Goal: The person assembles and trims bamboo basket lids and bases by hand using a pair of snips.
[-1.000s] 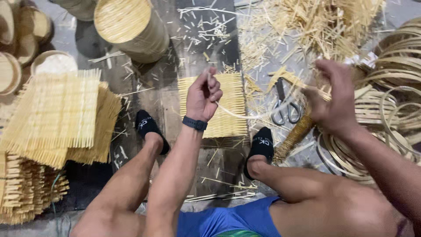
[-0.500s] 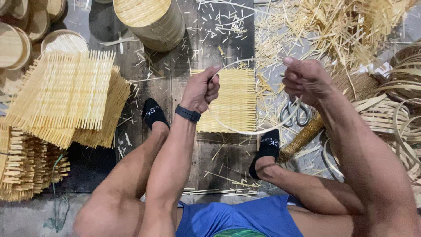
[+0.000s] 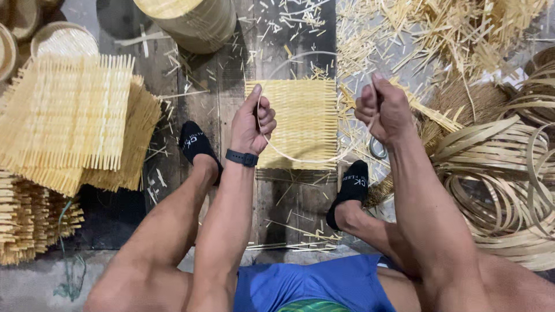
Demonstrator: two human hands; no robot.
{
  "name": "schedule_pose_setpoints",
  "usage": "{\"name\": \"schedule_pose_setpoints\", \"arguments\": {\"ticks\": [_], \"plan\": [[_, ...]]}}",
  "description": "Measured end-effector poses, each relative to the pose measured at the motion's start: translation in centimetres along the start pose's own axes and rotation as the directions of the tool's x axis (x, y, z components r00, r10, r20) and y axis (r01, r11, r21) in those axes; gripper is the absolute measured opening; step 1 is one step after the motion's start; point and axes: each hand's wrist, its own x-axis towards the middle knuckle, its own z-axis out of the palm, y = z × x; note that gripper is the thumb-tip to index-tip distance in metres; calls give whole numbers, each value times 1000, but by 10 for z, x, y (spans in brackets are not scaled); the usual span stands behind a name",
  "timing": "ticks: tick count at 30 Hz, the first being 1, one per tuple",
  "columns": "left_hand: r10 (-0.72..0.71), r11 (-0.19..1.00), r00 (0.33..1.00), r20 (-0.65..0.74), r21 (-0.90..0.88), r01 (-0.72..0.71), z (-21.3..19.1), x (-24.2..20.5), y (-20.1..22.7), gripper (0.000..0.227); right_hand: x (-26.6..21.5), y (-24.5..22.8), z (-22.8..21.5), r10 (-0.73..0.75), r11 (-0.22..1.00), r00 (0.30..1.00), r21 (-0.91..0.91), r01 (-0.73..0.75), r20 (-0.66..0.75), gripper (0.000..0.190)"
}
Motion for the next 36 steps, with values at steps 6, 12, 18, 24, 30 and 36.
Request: {"name": "schedule_pose_setpoints", "arguments": {"ticks": [6, 12, 18, 24, 30, 36], "plan": [[201, 977, 954, -224, 116, -178, -52, 18, -10, 16, 9, 37, -7, -243, 661, 957, -749, 44, -158, 24], [639, 350, 762, -106, 922, -165, -135, 45, -37, 20, 25, 119, -43, -408, 342, 901, -940, 5, -143, 21], [605, -85, 794, 53, 996, -2, -143, 34, -32, 31, 28, 156, -44, -462, 290, 874, -957, -10, -149, 17], [592, -95, 806, 24, 995, 41, -143, 31, -29, 35, 26, 154, -39, -486, 232, 864, -973, -19, -133, 17], [546, 198, 832, -95, 980, -18, -181, 44, -32, 27, 31, 163, -45, -503, 278, 837, -957, -81, -217, 18], [367, 569, 866, -339, 818, 79, -191, 56, -19, 24, 35, 160, -47, -462, 313, 853, -944, -102, -245, 20]]}}
